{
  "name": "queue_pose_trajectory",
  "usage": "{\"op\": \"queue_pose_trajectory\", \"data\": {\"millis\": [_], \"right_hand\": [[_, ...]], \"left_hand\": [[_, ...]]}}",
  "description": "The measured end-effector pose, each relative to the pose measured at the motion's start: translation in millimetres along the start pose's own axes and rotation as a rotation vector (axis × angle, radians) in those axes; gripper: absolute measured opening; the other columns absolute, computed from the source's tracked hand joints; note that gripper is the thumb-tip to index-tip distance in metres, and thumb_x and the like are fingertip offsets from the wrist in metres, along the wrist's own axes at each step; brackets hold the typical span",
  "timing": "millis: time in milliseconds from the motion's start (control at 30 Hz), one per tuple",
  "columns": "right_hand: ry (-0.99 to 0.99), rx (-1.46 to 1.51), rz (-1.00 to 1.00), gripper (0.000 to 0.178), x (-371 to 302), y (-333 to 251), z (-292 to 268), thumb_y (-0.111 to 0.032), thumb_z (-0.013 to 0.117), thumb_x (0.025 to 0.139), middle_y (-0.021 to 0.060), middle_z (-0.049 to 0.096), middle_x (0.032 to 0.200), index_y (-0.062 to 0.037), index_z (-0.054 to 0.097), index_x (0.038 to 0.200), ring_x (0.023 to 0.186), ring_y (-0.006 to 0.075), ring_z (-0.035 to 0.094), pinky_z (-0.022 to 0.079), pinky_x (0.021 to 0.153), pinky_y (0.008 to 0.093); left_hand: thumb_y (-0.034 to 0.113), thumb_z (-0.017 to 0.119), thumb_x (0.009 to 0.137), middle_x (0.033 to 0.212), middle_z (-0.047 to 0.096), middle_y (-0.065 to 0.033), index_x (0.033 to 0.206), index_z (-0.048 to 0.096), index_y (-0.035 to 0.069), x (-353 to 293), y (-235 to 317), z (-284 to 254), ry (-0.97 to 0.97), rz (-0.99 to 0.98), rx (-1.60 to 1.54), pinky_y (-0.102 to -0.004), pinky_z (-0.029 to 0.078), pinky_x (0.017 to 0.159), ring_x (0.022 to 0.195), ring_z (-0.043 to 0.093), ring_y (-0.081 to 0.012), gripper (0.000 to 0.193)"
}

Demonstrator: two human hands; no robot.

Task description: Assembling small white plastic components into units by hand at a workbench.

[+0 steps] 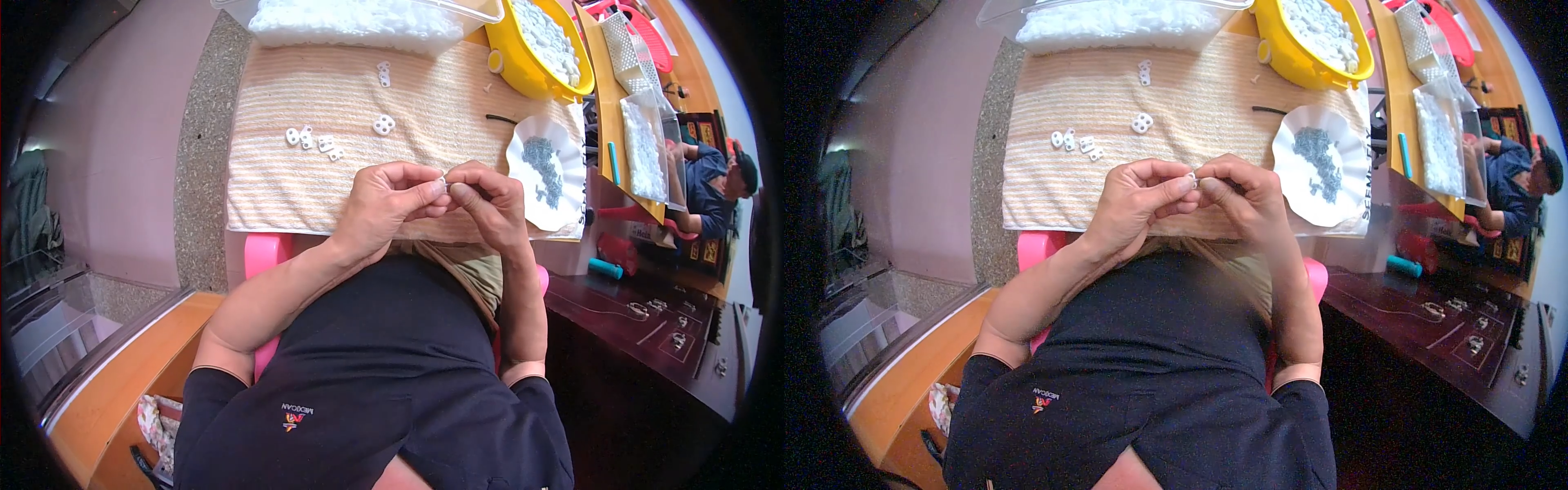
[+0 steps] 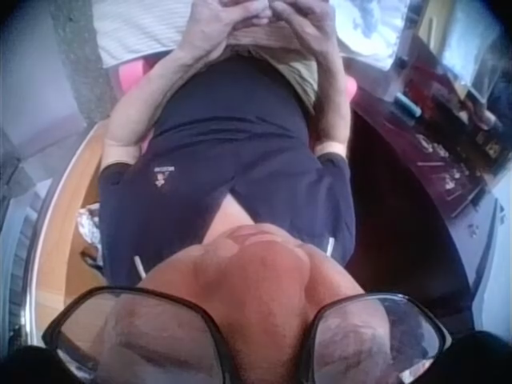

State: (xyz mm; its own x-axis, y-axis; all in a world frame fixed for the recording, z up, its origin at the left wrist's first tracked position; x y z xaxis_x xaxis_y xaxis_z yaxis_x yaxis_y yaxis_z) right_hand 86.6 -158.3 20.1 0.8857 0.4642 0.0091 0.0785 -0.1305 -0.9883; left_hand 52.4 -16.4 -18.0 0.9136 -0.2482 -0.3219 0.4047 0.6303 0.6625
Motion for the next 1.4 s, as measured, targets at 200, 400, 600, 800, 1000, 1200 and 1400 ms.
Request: {"op": "queue_pose_trajectory", "data": {"millis": [200, 400, 600, 800, 1000, 1200, 1400], "right_hand": [[0.015, 0.067, 0.051, 0.009, -1, 6, -4, 0.001, 0.06, 0.09, 0.0084, 0.065, 0.093, 0.0052, 0.064, 0.097, 0.082, 0.0122, 0.063, 0.054, 0.072, 0.024], [0.034, 0.128, 0.107, 0.008, 0, 13, -4, -0.002, 0.062, 0.09, 0.0052, 0.066, 0.09, 0.0042, 0.064, 0.096, 0.081, 0.0101, 0.063, 0.053, 0.072, 0.023], [0.059, -0.088, 0.029, 0.005, 2, 5, -3, 0.0, 0.063, 0.088, 0.0046, 0.066, 0.086, 0.0041, 0.065, 0.091, 0.079, 0.009, 0.062, 0.052, 0.072, 0.0219], [0.063, -0.202, -0.019, 0.004, 2, 0, 1, 0.002, 0.064, 0.087, 0.004, 0.065, 0.086, 0.004, 0.066, 0.09, 0.078, 0.009, 0.062, 0.051, 0.069, 0.0213], [0.053, 0.003, 0.125, 0.007, 1, 11, -3, 0.0, 0.062, 0.089, 0.005, 0.066, 0.088, 0.0039, 0.066, 0.094, 0.079, 0.0095, 0.063, 0.053, 0.072, 0.0225], [0.074, 0.097, 0.157, 0.01, 6, 5, 0, -0.004, 0.062, 0.09, 0.0041, 0.068, 0.082, 0.0038, 0.066, 0.094, 0.074, 0.0086, 0.063, 0.052, 0.069, 0.0221], [0.063, 0.265, 0.112, 0.015, 16, 4, -9, -0.008, 0.062, 0.091, 0.0069, 0.066, 0.086, 0.0041, 0.064, 0.1, 0.073, 0.0122, 0.062, 0.052, 0.068, 0.0267]], "left_hand": [[0.004, 0.063, 0.089, 0.092, 0.068, -0.0109, 0.105, 0.062, -0.003, 0, 1, 2, -0.007, -0.013, -0.01, -0.0254, 0.058, 0.075, 0.082, 0.068, -0.0142, 0.017], [0.003, 0.063, 0.089, 0.094, 0.068, -0.0118, 0.107, 0.061, -0.004, 0, 3, 3, -0.014, -0.011, -0.014, -0.0257, 0.058, 0.076, 0.083, 0.068, -0.0145, 0.019], [0.001, 0.063, 0.088, 0.092, 0.068, -0.012, 0.105, 0.062, -0.004, 0, 2, 0, -0.003, 0.006, -0.014, -0.0253, 0.058, 0.075, 0.081, 0.068, -0.0148, 0.017], [0.002, 0.064, 0.088, 0.091, 0.068, -0.0122, 0.102, 0.063, -0.004, -1, 3, -2, 0.024, 0.048, 0.018, -0.0251, 0.058, 0.074, 0.079, 0.068, -0.0148, 0.016], [0.002, 0.065, 0.088, 0.092, 0.069, -0.012, 0.102, 0.063, -0.004, -1, 4, 1, 0.001, 0.031, -0.011, -0.0248, 0.057, 0.074, 0.08, 0.068, -0.0146, 0.016], [0.003, 0.064, 0.088, 0.093, 0.068, -0.0115, 0.103, 0.063, -0.004, -1, 7, 0, 0.008, 0.034, -0.03, -0.0248, 0.057, 0.074, 0.08, 0.067, -0.0145, 0.017], [0.004, 0.064, 0.088, 0.093, 0.068, -0.0112, 0.104, 0.062, -0.004, -5, 14, 3, 0.012, 0.051, -0.058, -0.0267, 0.057, 0.076, 0.082, 0.067, -0.0151, 0.017]]}}
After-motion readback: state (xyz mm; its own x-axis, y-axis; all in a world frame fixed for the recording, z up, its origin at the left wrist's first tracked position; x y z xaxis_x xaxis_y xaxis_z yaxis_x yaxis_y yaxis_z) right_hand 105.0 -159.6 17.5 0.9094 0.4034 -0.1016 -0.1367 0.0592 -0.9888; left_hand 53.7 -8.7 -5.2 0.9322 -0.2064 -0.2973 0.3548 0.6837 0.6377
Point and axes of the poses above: each hand's wrist, its own x-axis towards the middle knuckle, its own z-axis out of the palm, y = z × x, the point moved 6 cm from there along x, towards the middle knuckle
